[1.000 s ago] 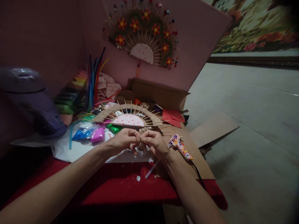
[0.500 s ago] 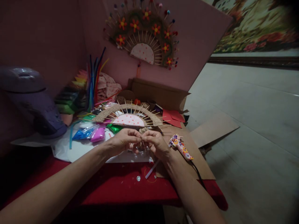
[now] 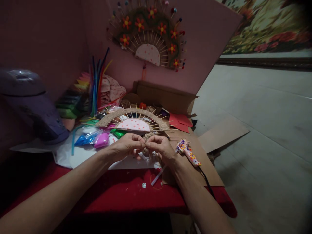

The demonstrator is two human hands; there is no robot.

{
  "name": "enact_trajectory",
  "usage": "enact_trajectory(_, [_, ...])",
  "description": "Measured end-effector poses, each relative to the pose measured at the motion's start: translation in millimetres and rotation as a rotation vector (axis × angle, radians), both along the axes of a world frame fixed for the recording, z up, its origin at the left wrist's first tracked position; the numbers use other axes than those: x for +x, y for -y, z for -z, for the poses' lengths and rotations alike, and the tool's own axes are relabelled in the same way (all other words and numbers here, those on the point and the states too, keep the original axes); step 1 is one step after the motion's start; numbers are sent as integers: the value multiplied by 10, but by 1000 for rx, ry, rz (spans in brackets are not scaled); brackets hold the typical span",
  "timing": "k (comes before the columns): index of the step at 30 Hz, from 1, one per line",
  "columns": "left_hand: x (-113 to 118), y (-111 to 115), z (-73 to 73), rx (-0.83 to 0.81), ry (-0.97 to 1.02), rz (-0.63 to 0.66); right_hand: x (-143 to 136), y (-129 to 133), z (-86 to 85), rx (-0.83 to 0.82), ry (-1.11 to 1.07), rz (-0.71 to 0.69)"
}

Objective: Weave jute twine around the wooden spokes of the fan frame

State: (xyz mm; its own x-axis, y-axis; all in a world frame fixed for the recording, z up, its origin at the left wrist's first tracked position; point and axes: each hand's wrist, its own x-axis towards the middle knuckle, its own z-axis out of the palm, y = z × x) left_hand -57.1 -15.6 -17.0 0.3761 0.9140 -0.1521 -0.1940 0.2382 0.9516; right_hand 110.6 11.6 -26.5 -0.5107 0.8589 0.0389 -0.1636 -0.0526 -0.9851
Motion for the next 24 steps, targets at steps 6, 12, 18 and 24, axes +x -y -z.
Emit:
enact_trajectory(6, [-29, -9, 22, -35, -51, -1, 39, 0, -16, 58, 82, -64])
enact_trajectory(12, [-29, -26, 22, -24, -47, 5, 15, 19, -17, 92, 70, -66])
enact_trajectory(18, [-25, -13, 6, -17, 14, 7, -23, 31, -23, 52, 20, -39])
enact_trajectory(24, [-35, -29, -14, 28, -49, -41, -5, 10, 10, 49, 53, -10])
